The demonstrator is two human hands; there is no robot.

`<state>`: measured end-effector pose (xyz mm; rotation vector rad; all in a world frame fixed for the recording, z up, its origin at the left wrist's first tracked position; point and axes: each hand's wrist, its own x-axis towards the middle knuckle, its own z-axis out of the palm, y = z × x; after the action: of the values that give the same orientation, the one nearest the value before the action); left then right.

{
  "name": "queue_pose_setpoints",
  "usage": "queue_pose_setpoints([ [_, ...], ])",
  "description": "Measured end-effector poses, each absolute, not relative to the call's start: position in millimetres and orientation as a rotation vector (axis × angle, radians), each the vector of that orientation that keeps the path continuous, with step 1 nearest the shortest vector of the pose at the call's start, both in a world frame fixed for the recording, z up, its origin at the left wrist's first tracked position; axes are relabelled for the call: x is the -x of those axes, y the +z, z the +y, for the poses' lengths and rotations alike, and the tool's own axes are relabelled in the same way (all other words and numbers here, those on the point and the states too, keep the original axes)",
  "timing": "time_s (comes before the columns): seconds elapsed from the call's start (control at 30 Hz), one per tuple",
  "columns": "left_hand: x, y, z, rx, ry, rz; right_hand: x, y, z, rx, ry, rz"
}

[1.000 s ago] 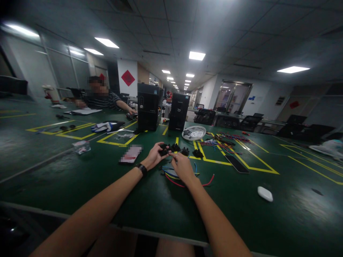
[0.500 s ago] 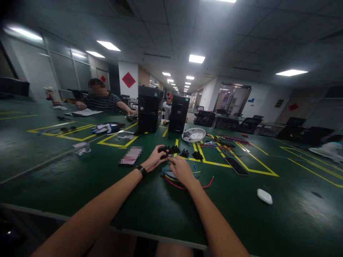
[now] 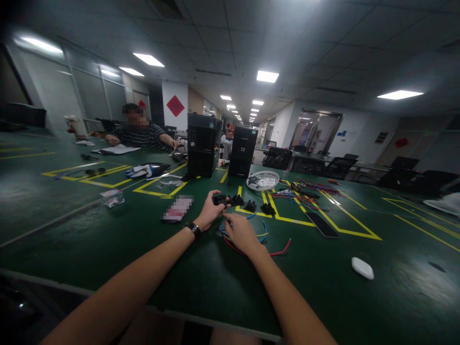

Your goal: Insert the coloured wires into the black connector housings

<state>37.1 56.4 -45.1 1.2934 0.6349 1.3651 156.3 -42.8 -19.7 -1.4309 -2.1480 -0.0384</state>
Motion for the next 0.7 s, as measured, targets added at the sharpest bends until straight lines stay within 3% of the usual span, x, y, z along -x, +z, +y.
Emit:
queue_pose_setpoints([
  [0.37,-28.8,-34.5,52.3,-1.124,1.257,0.633,-161.5,-20.8,-39.0,1.407,0.042,-2.03],
  [0.7,-24.0,-37.4,56.3,-1.437,1.579,0.759,-163.7,-8.8,-45.5,1.478,-0.089,-2.217],
])
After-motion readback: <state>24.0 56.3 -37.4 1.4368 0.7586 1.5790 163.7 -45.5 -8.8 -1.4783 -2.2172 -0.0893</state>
